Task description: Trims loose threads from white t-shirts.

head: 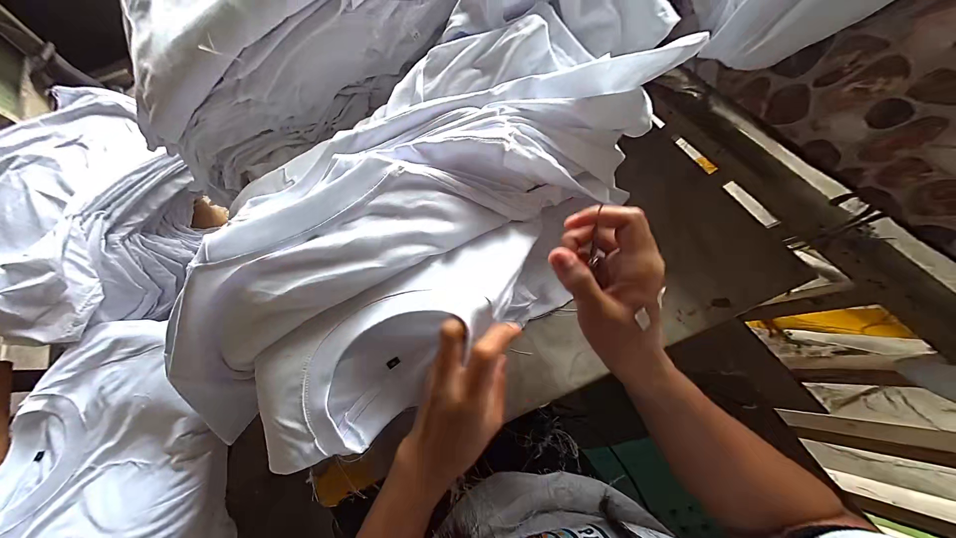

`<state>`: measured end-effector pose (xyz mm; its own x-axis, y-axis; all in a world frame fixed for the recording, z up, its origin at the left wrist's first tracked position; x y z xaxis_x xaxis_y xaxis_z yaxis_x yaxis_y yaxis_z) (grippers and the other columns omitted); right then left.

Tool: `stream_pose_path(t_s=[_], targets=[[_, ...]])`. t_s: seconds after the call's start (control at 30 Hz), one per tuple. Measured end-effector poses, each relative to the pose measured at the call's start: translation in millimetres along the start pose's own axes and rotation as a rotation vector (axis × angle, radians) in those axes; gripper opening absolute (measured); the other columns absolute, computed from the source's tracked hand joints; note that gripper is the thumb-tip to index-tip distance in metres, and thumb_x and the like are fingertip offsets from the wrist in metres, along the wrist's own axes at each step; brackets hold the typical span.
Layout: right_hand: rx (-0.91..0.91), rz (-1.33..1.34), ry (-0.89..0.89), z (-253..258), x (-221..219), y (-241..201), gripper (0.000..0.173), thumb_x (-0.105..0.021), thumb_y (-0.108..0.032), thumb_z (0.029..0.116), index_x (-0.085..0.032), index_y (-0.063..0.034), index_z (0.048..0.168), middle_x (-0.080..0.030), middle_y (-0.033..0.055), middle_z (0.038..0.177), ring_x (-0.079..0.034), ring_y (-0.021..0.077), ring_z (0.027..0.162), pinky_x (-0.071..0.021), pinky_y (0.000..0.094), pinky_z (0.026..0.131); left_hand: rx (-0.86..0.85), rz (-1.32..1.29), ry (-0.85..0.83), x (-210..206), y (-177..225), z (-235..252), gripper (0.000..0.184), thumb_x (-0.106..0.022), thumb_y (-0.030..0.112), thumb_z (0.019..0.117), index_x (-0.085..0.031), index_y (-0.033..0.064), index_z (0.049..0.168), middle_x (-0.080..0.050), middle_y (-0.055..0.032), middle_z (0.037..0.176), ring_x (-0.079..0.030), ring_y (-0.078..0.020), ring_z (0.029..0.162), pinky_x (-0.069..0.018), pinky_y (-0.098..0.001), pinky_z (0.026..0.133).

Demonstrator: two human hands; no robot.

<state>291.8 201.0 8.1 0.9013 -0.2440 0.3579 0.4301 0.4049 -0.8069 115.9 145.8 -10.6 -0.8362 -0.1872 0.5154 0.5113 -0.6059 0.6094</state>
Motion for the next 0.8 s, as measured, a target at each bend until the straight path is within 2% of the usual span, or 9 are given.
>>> stream_pose_path(t_s=[0.1,0.2,0.33,0.43,0.5,0.6,0.7,0.73,0.8], targets=[[-0.118,0.025,-0.069,-31.6,-5.9,14.6,0.040,-0.059,-0.032,0.1005,-0.048,-0.0034,0.126,-0.057,-0.0079,0.085,-0.051,-0.0083,0.068,-0.0447,0.0121,0.063,0.077,-0.117,0.210,14.8,-17.4,9.5,0.024,-0.075,0.008,0.0875,-0.072,-0.0055,0.107,-0.069,-0.0158,0.108,-0.066,-0.0066,0.101,-0.0527,-0.0152,0.090],[-0.116,0.090,-0.119,-51.6,-15.8,13.7,0.034,-0.059,-0.029,0.1023,-0.051,-0.0008,0.120,-0.059,-0.0055,0.087,-0.053,-0.0106,0.072,-0.0462,0.0075,0.067,0.164,-0.388,0.284,18.3,-24.0,7.7,0.016,-0.070,0.017,0.0956,-0.069,0.0028,0.089,-0.069,0.0012,0.094,-0.064,0.0038,0.086,-0.0543,-0.0113,0.075],[-0.101,0.235,-0.069,-51.5,-17.8,5.2,0.027,-0.061,-0.026,0.1003,-0.053,-0.0051,0.115,-0.060,-0.0094,0.088,-0.054,-0.0131,0.074,-0.0467,0.0054,0.067,0.310,-0.698,0.163,20.4,-19.1,1.7,0.021,-0.056,0.036,0.1032,-0.063,0.0223,0.089,-0.068,0.0159,0.102,-0.062,0.0044,0.106,-0.0497,-0.0184,0.096],[-0.039,0.138,-0.181,-32.0,-21.0,-3.0,0.030,-0.067,-0.035,0.0965,-0.060,-0.0060,0.102,-0.055,-0.0094,0.075,-0.047,-0.0098,0.063,-0.0410,0.0081,0.058,0.191,-0.321,0.037,12.2,-0.6,-8.9,0.022,-0.061,0.022,0.1011,-0.063,0.0090,0.083,-0.065,0.0026,0.083,-0.064,-0.0011,0.086,-0.0529,-0.0173,0.081],[-0.002,-0.169,-0.405,-20.1,-28.7,-12.1,0.041,-0.072,-0.048,0.0890,-0.067,-0.0079,0.084,-0.056,-0.0028,0.064,-0.053,0.0065,0.058,-0.0431,0.0255,0.054,-0.046,0.187,0.023,-4.6,17.6,-19.6,0.020,-0.064,0.012,0.0914,-0.068,0.0049,0.073,-0.069,-0.0073,0.072,-0.067,-0.0173,0.074,-0.0546,-0.0270,0.074],[-0.009,-0.486,-0.697,-16.6,-45.9,-26.4,0.025,-0.074,-0.024,0.0891,-0.068,-0.0006,0.082,-0.064,0.0165,0.069,-0.068,0.0375,0.070,-0.0468,0.0540,0.059,-0.165,0.493,0.044,-16.6,13.2,-31.4,0.016,-0.060,0.002,0.0879,-0.072,0.0014,0.078,-0.073,-0.0116,0.075,-0.071,-0.0236,0.070,-0.0569,-0.0306,0.070],[0.088,-0.152,-0.422,-23.6,-42.5,-18.4,0.006,-0.067,-0.007,0.0855,-0.070,-0.0040,0.081,-0.062,0.0033,0.065,-0.060,0.0131,0.057,-0.0476,0.0301,0.053,0.072,0.364,0.137,-1.0,1.0,-35.3,0.014,-0.064,0.006,0.0941,-0.072,-0.0048,0.092,-0.069,-0.0123,0.077,-0.066,-0.0178,0.071,-0.0540,-0.0226,0.071],[-0.024,0.112,-0.359,-25.1,-40.3,-11.0,0.012,-0.062,-0.009,0.0942,-0.069,-0.0051,0.085,-0.057,-0.0049,0.065,-0.050,-0.0010,0.057,-0.0426,0.0154,0.054,0.177,0.236,0.150,6.6,-2.4,-35.1,0.015,-0.065,0.007,0.0928,-0.074,-0.0051,0.093,-0.070,-0.0114,0.077,-0.067,-0.0133,0.072,-0.0543,-0.0193,0.073],[-0.467,0.697,-0.297,-28.6,-44.2,2.6,0.015,-0.059,-0.008,0.0972,-0.068,-0.0147,0.088,-0.053,-0.0133,0.058,-0.043,-0.0083,0.049,-0.0368,0.0096,0.049,0.329,-0.217,0.116,15.9,-9.4,-38.1,0.014,-0.064,0.006,0.0948,-0.073,-0.0048,0.092,-0.070,-0.0052,0.081,-0.066,-0.0018,0.076,-0.0550,-0.0132,0.074]])
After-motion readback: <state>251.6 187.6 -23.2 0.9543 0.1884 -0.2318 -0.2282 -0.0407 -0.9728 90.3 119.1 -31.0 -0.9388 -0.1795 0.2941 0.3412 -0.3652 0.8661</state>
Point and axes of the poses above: each hand's wrist, its own z-axis towards the middle knuckle, its own x-axis out of the back of the hand, y = z × x, the point moved 4 cm from there along z, towards the middle knuckle
